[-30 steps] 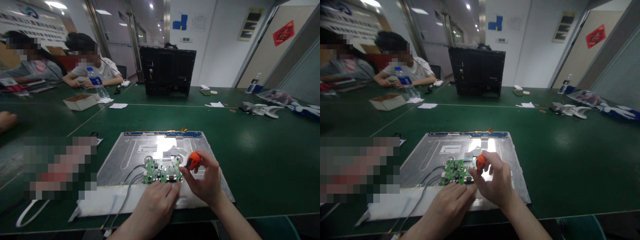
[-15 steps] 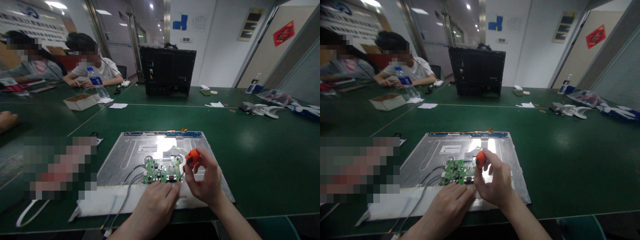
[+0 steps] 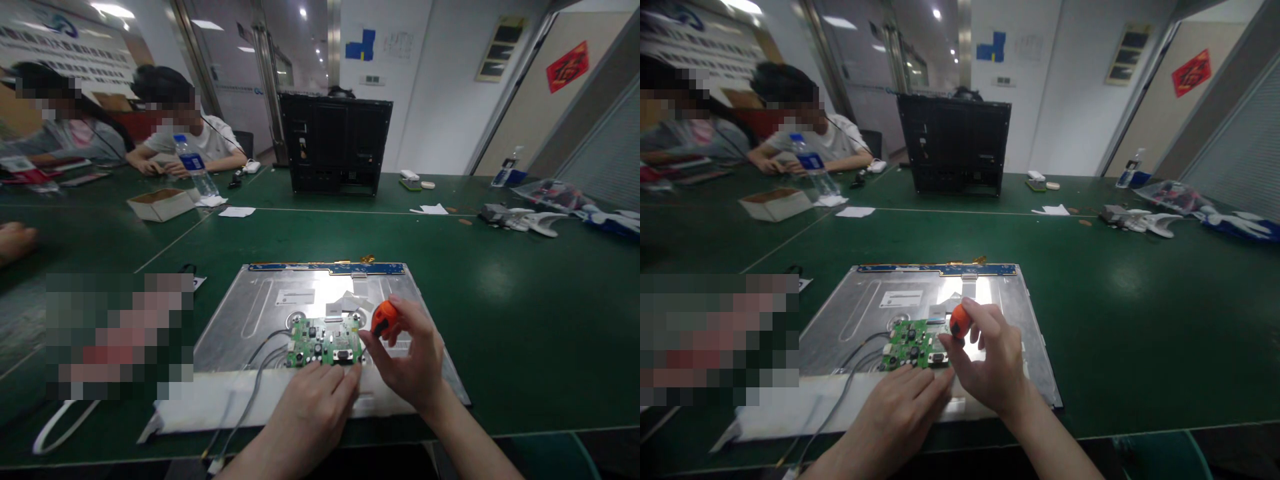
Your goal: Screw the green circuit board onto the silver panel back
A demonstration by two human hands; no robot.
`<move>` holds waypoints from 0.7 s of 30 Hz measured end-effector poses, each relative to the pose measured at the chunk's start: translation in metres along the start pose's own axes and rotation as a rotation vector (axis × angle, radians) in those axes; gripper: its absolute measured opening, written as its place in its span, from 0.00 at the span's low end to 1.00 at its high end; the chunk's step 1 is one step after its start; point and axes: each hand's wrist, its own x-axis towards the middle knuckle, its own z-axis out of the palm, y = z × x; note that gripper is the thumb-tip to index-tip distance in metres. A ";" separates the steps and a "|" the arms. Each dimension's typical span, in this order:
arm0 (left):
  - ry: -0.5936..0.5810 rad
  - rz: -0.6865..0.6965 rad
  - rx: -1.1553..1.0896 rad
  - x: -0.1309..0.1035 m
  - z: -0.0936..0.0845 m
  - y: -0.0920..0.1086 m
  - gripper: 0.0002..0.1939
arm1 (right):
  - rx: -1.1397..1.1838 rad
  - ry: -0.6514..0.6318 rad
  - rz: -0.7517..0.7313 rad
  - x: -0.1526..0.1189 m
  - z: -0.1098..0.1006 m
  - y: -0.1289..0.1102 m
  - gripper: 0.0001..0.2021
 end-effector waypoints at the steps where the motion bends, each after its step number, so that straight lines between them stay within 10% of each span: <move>1: 0.000 0.000 0.002 0.000 0.000 0.000 0.13 | -0.011 -0.001 0.000 0.000 0.000 0.000 0.27; 21: -0.023 -0.001 0.002 -0.003 0.003 -0.001 0.12 | 0.020 -0.020 -0.028 0.002 -0.002 -0.004 0.30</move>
